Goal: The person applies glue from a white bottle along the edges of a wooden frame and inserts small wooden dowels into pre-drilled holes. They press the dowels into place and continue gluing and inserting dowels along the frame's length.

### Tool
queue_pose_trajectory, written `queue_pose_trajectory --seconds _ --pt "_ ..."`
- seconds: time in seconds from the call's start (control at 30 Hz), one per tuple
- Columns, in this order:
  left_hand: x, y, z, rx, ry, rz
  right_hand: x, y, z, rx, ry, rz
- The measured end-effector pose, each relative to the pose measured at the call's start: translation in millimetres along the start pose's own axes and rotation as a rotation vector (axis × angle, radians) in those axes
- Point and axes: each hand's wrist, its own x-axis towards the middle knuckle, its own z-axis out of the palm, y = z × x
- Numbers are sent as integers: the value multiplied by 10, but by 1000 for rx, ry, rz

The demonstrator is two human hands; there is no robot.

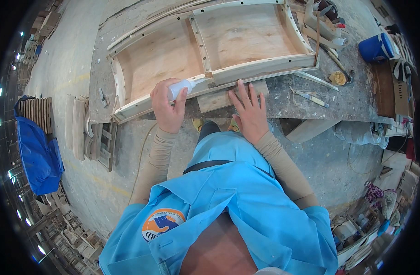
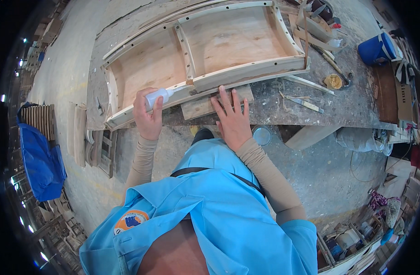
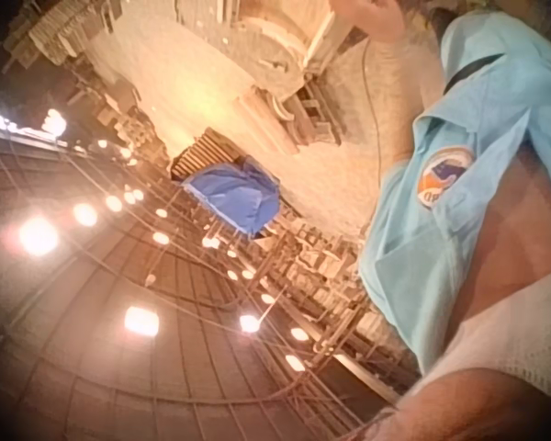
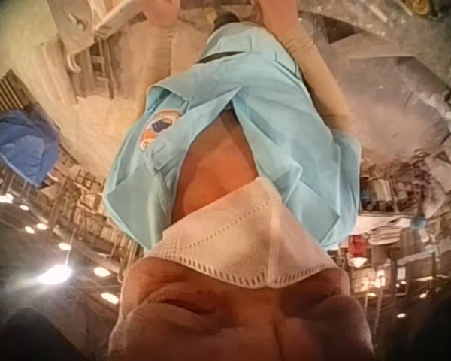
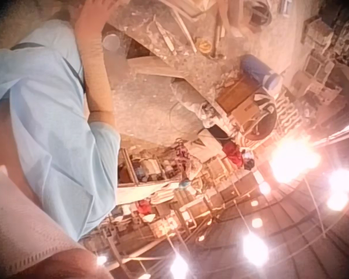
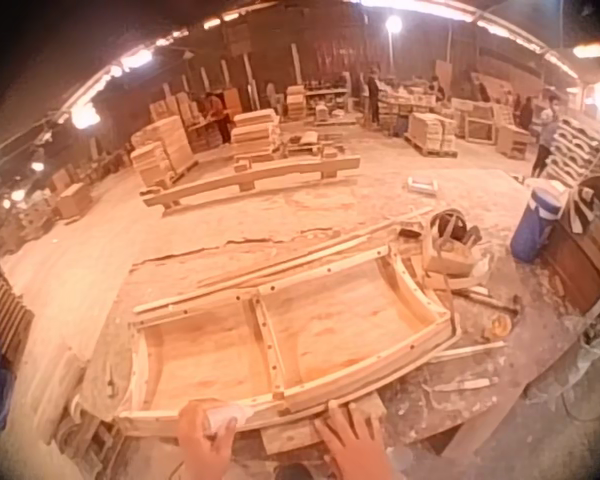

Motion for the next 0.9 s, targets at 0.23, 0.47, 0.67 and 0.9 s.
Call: queue_pose_trajectory --seconds 0.23,0.47,0.67,0.9 --pt "-17 1 -17 -2 -7 3 -3 -2 4 -4 -6 3" --pt "-4 25 6 22 -11 23 -1 -10 -9 -7 -15 6" --pt "3 24 -5 14 2 28 1 0 -5 -5 -7 4" --pt "-6 39 -1 15 4 42 3 -4 -5 11 -13 12"
